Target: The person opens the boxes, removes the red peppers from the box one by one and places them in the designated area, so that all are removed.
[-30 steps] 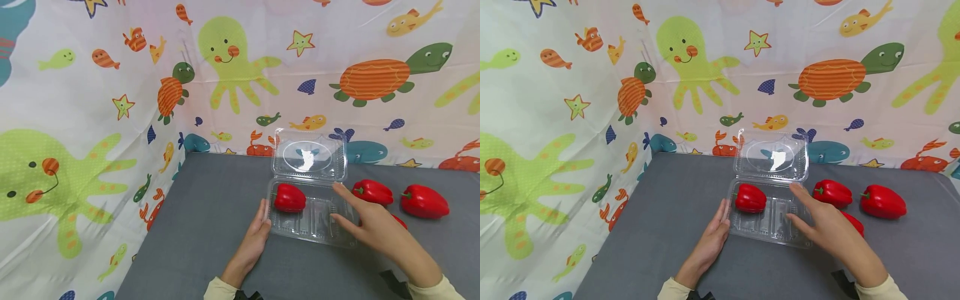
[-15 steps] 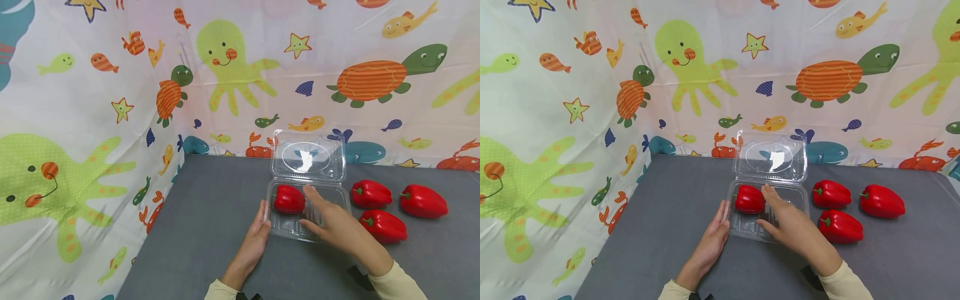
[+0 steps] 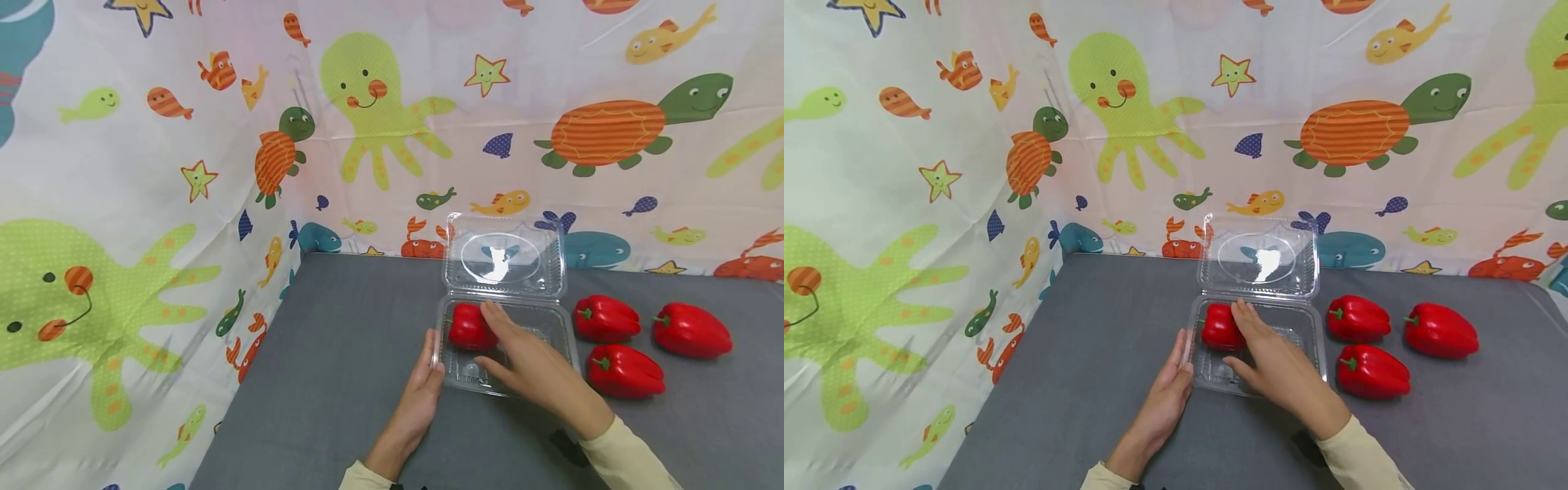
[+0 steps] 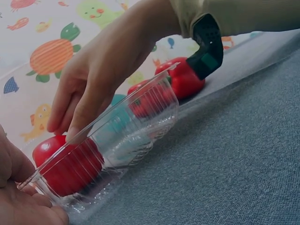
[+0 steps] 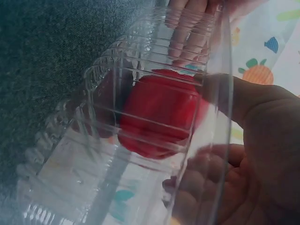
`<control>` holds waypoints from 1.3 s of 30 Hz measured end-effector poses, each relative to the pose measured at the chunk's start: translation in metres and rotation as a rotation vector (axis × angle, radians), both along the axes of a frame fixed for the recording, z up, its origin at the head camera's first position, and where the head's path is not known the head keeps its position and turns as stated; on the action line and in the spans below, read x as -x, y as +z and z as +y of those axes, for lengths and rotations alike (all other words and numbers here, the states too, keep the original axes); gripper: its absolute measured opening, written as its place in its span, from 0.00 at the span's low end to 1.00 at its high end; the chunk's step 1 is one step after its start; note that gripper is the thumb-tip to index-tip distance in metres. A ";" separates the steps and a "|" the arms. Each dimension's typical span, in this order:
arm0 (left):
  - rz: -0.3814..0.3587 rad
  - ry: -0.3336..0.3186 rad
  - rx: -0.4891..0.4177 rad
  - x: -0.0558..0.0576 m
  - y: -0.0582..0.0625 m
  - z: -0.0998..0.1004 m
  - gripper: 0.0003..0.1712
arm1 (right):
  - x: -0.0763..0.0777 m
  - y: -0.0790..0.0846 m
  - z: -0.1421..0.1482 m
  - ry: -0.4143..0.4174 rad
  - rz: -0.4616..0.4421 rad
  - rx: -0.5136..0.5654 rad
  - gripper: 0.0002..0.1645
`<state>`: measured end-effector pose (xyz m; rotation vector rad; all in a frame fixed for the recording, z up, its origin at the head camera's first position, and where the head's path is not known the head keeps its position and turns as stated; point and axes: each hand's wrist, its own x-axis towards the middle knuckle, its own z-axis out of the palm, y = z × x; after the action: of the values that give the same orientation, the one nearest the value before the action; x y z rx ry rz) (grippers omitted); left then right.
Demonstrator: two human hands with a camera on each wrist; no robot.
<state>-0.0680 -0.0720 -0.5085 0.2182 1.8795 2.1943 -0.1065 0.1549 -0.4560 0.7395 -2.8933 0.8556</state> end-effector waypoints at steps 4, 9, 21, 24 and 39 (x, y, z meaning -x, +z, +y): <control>0.007 0.002 -0.011 0.000 0.000 0.002 0.39 | 0.004 0.000 -0.005 -0.005 0.020 0.001 0.61; 0.004 0.009 -0.019 -0.001 -0.001 0.002 0.39 | 0.006 0.000 -0.012 0.007 0.056 -0.003 0.60; -0.016 0.023 -0.008 -0.003 0.002 0.001 0.39 | 0.012 -0.004 -0.021 -0.002 0.042 -0.016 0.57; -0.020 0.018 -0.011 -0.004 0.003 0.002 0.39 | 0.013 -0.004 -0.021 -0.013 0.037 -0.018 0.57; -0.023 0.033 -0.001 -0.006 0.002 0.002 0.39 | 0.017 -0.005 -0.027 -0.037 0.083 -0.025 0.53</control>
<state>-0.0623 -0.0702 -0.5062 0.1619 1.8834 2.2093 -0.1238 0.1277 -0.4611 0.7039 -2.8404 0.7672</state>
